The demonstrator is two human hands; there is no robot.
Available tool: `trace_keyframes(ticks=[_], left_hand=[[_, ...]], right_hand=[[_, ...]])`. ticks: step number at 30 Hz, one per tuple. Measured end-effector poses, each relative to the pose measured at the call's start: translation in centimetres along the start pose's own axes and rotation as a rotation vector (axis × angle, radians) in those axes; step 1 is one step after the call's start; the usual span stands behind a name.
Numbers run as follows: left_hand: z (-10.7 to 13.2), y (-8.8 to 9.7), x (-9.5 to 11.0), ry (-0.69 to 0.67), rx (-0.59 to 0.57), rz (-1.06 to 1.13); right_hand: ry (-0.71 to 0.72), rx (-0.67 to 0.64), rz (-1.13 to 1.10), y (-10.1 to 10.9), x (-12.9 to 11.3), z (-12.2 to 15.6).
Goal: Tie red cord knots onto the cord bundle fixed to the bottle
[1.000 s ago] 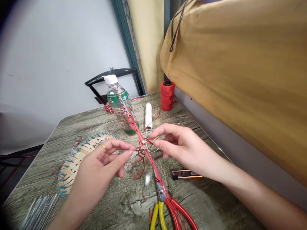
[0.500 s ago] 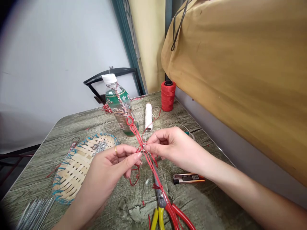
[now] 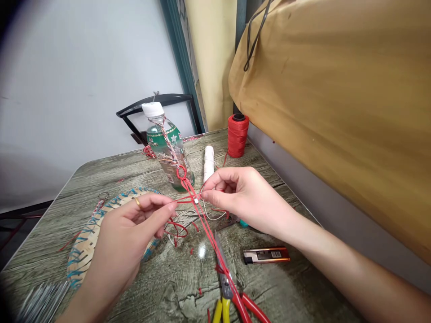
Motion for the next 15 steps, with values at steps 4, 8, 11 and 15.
trace_keyframes(ticks=[4,8,11,15], left_hand=[[0.0,0.6,-0.2,-0.001,0.021,-0.034],[0.2,0.8,0.4,-0.084,-0.019,-0.028],[-0.3,0.6,0.8,-0.083,-0.033,0.043],[-1.3,-1.0,0.7,0.087,-0.174,0.182]], right_hand=[[0.022,0.072,0.042,0.9,-0.2,-0.3],[-0.009,0.083,0.041,1.3,0.1,-0.5],[0.003,0.056,-0.001,1.1,0.0,-0.9],[0.055,-0.029,-0.048,0.2,-0.3,-1.8]])
Point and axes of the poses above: each hand's wrist, its own z-axis away from the middle knuckle, its own y-axis out of the back of the hand, x = y × z, the point moved 5 cm from there along -z, towards the middle knuckle, and after that the axes turned 14 degrees about y, right-handed, at the moved point
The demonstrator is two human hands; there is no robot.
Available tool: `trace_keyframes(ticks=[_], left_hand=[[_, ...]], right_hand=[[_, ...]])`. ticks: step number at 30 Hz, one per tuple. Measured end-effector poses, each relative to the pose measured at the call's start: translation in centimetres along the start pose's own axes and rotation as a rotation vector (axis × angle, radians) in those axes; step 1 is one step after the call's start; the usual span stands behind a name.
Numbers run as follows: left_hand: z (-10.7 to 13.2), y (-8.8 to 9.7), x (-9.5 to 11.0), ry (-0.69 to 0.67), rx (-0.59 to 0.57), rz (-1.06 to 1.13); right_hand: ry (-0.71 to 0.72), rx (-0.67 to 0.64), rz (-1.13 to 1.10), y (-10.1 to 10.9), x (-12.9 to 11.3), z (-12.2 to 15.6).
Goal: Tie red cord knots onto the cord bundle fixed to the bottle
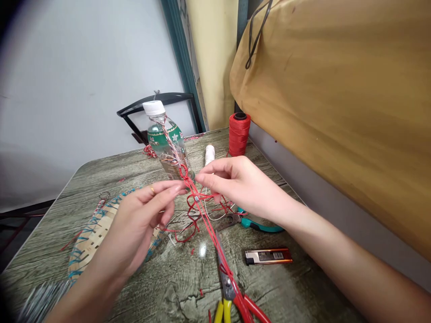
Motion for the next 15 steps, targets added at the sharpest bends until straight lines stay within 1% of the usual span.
trace_keyframes(ticks=[3,6,11,15], left_hand=[[-0.53,-1.0,-0.03,0.067,-0.112,0.115],[-0.69,-1.24,0.13,0.078,-0.143,0.177],[-0.65,-1.01,0.53,0.065,-0.116,0.176],[-0.65,-0.82,0.79,0.03,-0.049,0.125]], right_hand=[[-0.021,-0.055,-0.046,-0.67,0.24,-0.43],[-0.023,-0.057,-0.087,-0.9,0.34,-0.59],[-0.007,-0.025,-0.067,-0.64,0.23,-0.71],[-0.012,-0.001,-0.036,-0.42,0.27,-0.84]])
Point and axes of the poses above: each hand's wrist, its own z-axis away from the middle knuckle, its own y-axis out of the back of the hand, x = y × z, the point moved 5 cm from there along -z, towards the middle knuckle, and after that the axes turned 14 degrees about y, right-handed, at the moved point
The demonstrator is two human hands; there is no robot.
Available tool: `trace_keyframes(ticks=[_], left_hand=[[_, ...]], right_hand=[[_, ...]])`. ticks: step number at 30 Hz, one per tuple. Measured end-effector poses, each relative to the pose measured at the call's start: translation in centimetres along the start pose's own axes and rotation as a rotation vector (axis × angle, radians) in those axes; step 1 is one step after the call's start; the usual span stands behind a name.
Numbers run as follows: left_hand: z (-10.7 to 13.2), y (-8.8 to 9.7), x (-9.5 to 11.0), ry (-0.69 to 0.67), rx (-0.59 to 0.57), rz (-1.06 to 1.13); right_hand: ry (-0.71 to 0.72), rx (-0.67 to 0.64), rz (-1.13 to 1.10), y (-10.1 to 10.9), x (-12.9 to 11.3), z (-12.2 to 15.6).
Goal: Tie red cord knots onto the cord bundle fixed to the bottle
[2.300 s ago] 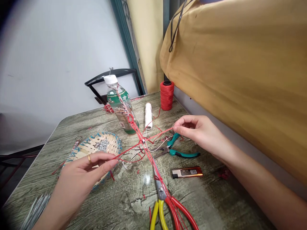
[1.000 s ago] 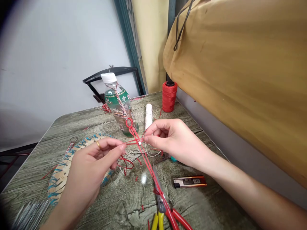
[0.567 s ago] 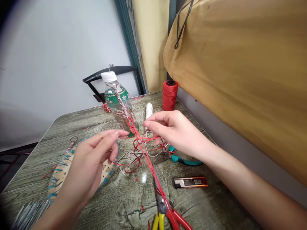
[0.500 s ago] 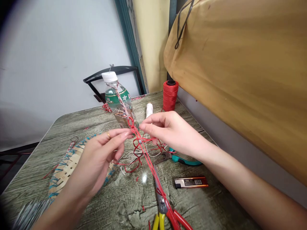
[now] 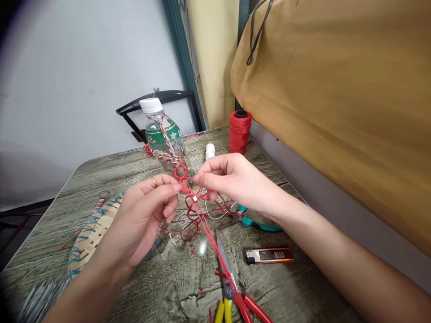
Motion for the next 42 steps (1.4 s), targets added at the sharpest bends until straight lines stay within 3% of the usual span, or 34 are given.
trace_keyframes(ticks=[6,11,18,28,36,42], left_hand=[[0.1,0.2,0.8,-0.175,0.127,-0.143],[0.6,0.1,1.0,-0.272,0.067,-0.087],[0.6,0.3,0.7,-0.269,0.042,-0.084],[1.1,0.7,1.3,-0.372,0.188,-0.21],[0.7,0.4,0.7,-0.22,0.041,-0.055],[0.6,0.1,0.6,-0.151,0.008,0.029]], right_hand=[[0.015,0.017,0.024,0.1,0.1,-0.2],[-0.012,0.0,-0.006,0.3,0.3,0.0],[-0.093,-0.219,-0.158,-1.1,1.0,0.7],[-0.112,-0.156,-0.136,-1.5,0.4,1.0],[-0.102,-0.243,-0.131,-0.7,0.5,1.1],[-0.105,-0.22,-0.117,-0.4,0.9,1.2]])
Point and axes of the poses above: each hand's wrist, its own z-axis away from the middle knuckle, its own y-axis out of the back of the hand, x = y × z, the point moved 5 cm from there along -z, towards the middle knuckle, and after that the axes turned 14 degrees about y, right-handed, at the moved point
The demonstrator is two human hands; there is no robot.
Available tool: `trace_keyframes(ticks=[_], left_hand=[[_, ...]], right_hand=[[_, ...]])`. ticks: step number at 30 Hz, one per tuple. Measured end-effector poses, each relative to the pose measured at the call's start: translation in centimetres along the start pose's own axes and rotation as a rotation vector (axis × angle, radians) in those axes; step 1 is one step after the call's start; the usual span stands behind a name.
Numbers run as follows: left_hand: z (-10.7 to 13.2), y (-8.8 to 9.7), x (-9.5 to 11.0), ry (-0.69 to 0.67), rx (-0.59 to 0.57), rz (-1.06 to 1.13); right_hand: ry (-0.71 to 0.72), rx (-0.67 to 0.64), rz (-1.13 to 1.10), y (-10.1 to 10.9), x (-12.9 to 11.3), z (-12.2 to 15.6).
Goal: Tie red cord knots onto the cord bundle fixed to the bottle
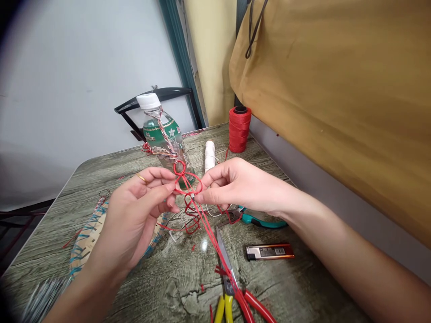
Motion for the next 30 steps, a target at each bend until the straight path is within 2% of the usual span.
trace_keyframes(ticks=[12,18,22,30], left_hand=[[-0.1,0.3,0.1,-0.057,0.056,-0.034],[0.2,-0.1,-0.6,0.085,-0.054,-0.006],[0.3,-0.9,-1.2,0.177,-0.157,-0.098],[-0.5,-0.9,-1.3,0.172,-0.107,-0.049]], right_hand=[[0.059,0.131,0.031,0.1,0.1,-0.3],[0.033,0.071,0.003,0.1,0.0,-0.3],[0.027,0.052,0.017,0.3,0.2,-0.1],[0.046,0.119,0.039,0.3,0.1,-0.6]])
Point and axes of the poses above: each hand's wrist, its own z-axis away from the middle knuckle, its own y-axis out of the back of the hand, x = y × z, the point moved 5 cm from there along -z, towards the middle knuckle, and after that the axes turned 14 degrees about y, right-handed, at the moved point
